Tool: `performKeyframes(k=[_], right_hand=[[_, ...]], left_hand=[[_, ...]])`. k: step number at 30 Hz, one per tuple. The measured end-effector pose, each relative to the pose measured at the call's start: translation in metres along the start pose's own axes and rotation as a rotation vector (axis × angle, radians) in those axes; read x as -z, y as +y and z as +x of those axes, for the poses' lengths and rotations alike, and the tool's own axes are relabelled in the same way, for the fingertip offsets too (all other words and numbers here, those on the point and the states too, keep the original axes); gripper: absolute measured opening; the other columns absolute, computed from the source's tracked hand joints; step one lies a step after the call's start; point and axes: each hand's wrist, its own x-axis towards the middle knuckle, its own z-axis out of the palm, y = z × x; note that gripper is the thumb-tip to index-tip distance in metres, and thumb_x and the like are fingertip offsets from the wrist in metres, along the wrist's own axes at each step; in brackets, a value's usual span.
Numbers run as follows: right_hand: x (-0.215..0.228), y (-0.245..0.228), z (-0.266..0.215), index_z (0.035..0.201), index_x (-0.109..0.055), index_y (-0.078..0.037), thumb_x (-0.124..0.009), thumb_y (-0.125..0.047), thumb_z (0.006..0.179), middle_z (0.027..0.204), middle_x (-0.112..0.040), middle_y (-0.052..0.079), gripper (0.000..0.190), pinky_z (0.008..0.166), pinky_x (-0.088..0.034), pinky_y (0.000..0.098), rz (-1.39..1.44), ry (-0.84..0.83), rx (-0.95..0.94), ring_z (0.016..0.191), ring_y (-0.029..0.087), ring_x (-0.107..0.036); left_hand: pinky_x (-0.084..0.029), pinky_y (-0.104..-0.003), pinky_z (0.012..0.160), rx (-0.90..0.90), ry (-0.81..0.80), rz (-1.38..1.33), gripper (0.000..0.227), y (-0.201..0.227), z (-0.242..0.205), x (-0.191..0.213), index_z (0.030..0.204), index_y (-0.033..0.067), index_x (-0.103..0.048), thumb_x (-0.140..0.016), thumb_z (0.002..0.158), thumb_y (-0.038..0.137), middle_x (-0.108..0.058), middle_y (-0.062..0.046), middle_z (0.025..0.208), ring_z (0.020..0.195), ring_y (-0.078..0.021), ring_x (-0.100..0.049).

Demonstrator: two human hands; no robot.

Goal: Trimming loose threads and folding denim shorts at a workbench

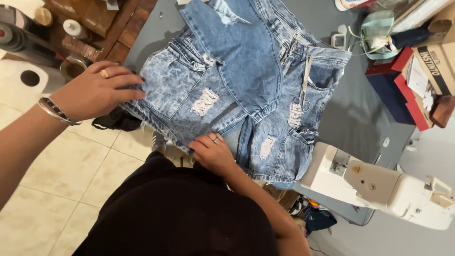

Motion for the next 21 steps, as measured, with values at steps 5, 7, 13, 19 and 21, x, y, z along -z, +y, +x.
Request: performKeyframes(k=[5, 7, 13, 19, 21], right_hand=[[0.002, 0.001, -0.018, 0.099, -0.068, -0.013, -0.061, -0.028, 0.099, 0.101, -0.066, 0.008, 0.016, 0.082, -0.046, 0.0398, 0.114, 0.126, -0.056, 0.086, 0.026, -0.062], [-0.012, 0.008, -0.022, 0.105, -0.066, -0.012, -0.061, -0.005, 0.092, 0.102, -0.065, 0.005, 0.015, 0.074, -0.049, 0.0411, 0.159, -0.101, -0.052, 0.082, 0.030, -0.059], [0.065, 0.059, -0.002, 0.115, -0.064, -0.011, -0.064, -0.017, 0.098, 0.112, -0.068, 0.009, 0.018, 0.090, -0.047, 0.0427, 0.103, 0.204, -0.359, 0.102, 0.028, -0.064], [0.114, 0.158, -0.021, 0.164, -0.007, -0.031, -0.070, -0.075, 0.074, 0.167, -0.012, 0.032, 0.118, 0.115, -0.021, 0.0719, 0.292, -0.244, -0.748, 0.155, 0.051, -0.008], [0.121, 0.148, -0.005, 0.164, -0.010, -0.032, -0.082, -0.059, 0.073, 0.170, -0.004, 0.022, 0.118, 0.118, -0.019, 0.0665, 0.114, -0.414, -0.799, 0.156, 0.048, -0.009]], left_hand=[[-0.047, -0.049, 0.113, 0.040, -0.002, -0.042, 0.047, 0.010, -0.008, 0.005, 0.124, 0.0326, -0.071, -0.073, 0.081, 0.013, -0.069, 0.003, 0.135, 0.125, -0.0261, -0.065], [-0.052, -0.048, 0.114, 0.077, -0.078, -0.060, 0.055, 0.009, 0.000, -0.001, 0.129, 0.0339, -0.067, -0.075, 0.075, 0.033, -0.068, 0.001, 0.137, 0.125, -0.0250, -0.064], [-0.049, -0.048, 0.113, 0.084, -0.094, -0.024, 0.060, 0.031, 0.000, 0.001, 0.137, 0.0328, -0.060, -0.061, 0.081, 0.054, -0.061, 0.003, 0.144, 0.130, -0.0222, -0.061], [-0.051, -0.050, 0.108, 0.180, -0.019, -0.039, 0.033, 0.046, 0.018, 0.009, 0.110, 0.0291, -0.074, -0.072, 0.082, 0.047, -0.066, 0.004, 0.135, 0.122, -0.0255, -0.066], [-0.052, -0.051, 0.104, 0.172, 0.062, -0.083, 0.029, 0.050, 0.033, 0.013, 0.109, 0.0267, -0.074, -0.074, 0.083, 0.039, -0.066, 0.002, 0.134, 0.120, -0.0262, -0.066]])
